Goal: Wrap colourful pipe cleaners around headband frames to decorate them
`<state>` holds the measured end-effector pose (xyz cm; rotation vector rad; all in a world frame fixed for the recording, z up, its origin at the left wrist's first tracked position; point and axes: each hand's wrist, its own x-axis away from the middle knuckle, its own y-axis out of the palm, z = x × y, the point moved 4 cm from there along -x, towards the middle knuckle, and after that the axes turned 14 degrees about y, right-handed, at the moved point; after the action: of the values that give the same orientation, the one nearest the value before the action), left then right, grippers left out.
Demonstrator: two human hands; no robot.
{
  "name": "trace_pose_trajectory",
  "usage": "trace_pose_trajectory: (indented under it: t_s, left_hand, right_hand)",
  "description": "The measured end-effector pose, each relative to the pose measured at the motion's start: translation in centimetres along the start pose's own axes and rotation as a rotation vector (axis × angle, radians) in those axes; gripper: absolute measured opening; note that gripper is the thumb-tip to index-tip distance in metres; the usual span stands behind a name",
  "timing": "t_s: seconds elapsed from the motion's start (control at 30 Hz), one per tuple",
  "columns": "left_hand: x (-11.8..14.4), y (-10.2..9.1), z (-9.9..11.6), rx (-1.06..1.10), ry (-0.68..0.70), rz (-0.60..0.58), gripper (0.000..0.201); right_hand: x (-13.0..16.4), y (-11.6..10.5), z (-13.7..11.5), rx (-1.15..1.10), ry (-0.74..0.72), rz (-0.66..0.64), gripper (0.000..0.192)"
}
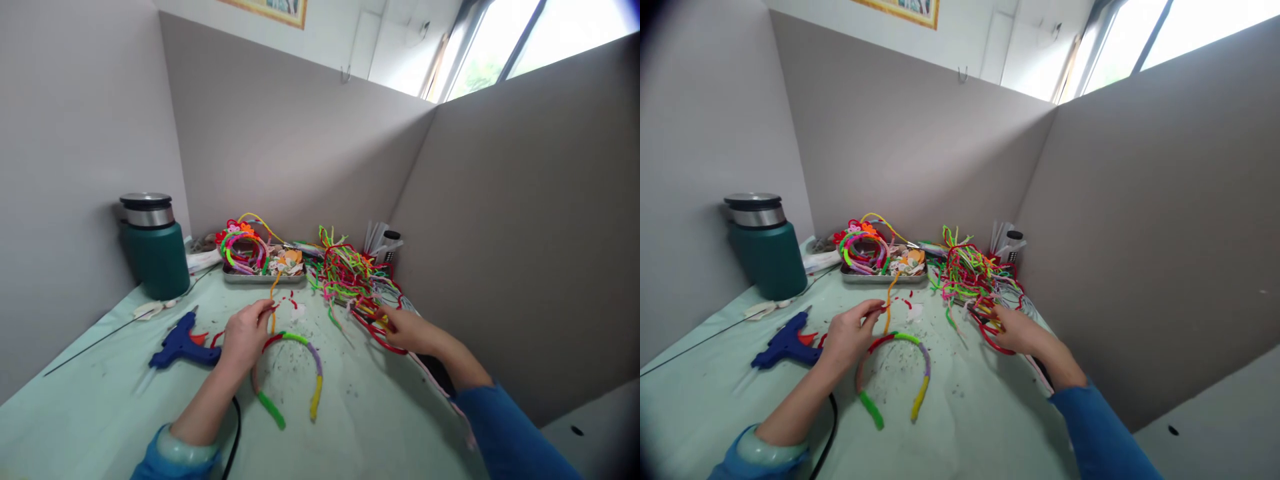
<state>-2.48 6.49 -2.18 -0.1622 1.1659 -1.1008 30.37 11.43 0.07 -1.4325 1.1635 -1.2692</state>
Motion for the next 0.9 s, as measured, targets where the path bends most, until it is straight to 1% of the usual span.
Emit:
trace_pose_trajectory:
  t_s: [0.03,0.1,0.13,0.2,0.23,0.27,0.3,0.37,0.43,0.5,0.57,0.67,0.73,0.8,0.9]
  left_hand:
    - [0.0,-0.1,0.0,0.004,-0.018,0.003,0.024]
    - [0.0,-0.2,0.0,0.022,-0.049,0.006,0.022]
    - [-0.1,-0.3,0.1,0.037,-0.062,0.011,0.021]
    - [-0.1,-0.3,0.1,0.083,-0.082,0.014,0.020]
    - [-0.2,-0.3,0.1,0.110,-0.096,0.016,0.020]
    - [-0.2,-0.3,0.1,0.138,-0.112,0.019,0.019]
    - [-0.2,-0.3,0.0,0.165,-0.131,0.028,0.019]
    - [-0.2,-0.4,-0.3,0.228,-0.163,0.056,0.018]
    - [-0.2,-0.5,-0.6,0.303,-0.184,0.093,0.018]
    - [-0.3,-0.7,-0.9,0.378,-0.197,0.132,0.018]
    - [-0.4,-0.8,-1.3,0.447,-0.212,0.190,0.018]
    - [-0.5,-1.0,-1.9,0.550,-0.246,0.291,0.018]
    - [-0.5,-1.0,-2.0,0.609,-0.274,0.329,0.019]
    - [-0.6,-0.9,-2.0,0.650,-0.292,0.334,0.020]
    - [-0.7,-0.6,-1.6,0.682,-0.301,0.291,0.020]
  right_hand:
    - [0.5,-0.1,0.8,-0.043,0.012,-0.011,0.041]
    - [1.5,-0.2,1.7,-0.157,-0.010,-0.007,0.039]
    - [1.8,-0.2,1.7,-0.243,-0.037,0.011,0.040]
    - [2.4,-0.1,0.8,-0.421,-0.089,0.076,0.052]
    - [2.7,0.0,-0.2,-0.495,-0.120,0.098,0.058]
    - [2.9,0.3,-1.6,-0.540,-0.170,0.074,0.060]
    - [3.0,0.6,-3.2,-0.570,-0.216,0.051,0.057]
    - [3.2,1.1,-6.8,-0.559,-0.330,-0.023,0.047]
    - [3.2,1.1,-10.0,-0.544,-0.430,0.011,0.037]
    - [2.9,1.0,-12.4,-0.504,-0.516,0.035,0.037]
    - [2.6,1.0,-13.8,-0.454,-0.559,0.035,0.041]
    - [2.2,1.3,-14.9,-0.386,-0.579,-0.007,0.042]
    - [2.0,1.6,-15.6,-0.373,-0.592,-0.033,0.040]
    - [1.9,1.8,-16.4,-0.403,-0.603,-0.024,0.040]
    - [1.6,1.9,-17.5,-0.478,-0.611,0.027,0.038]
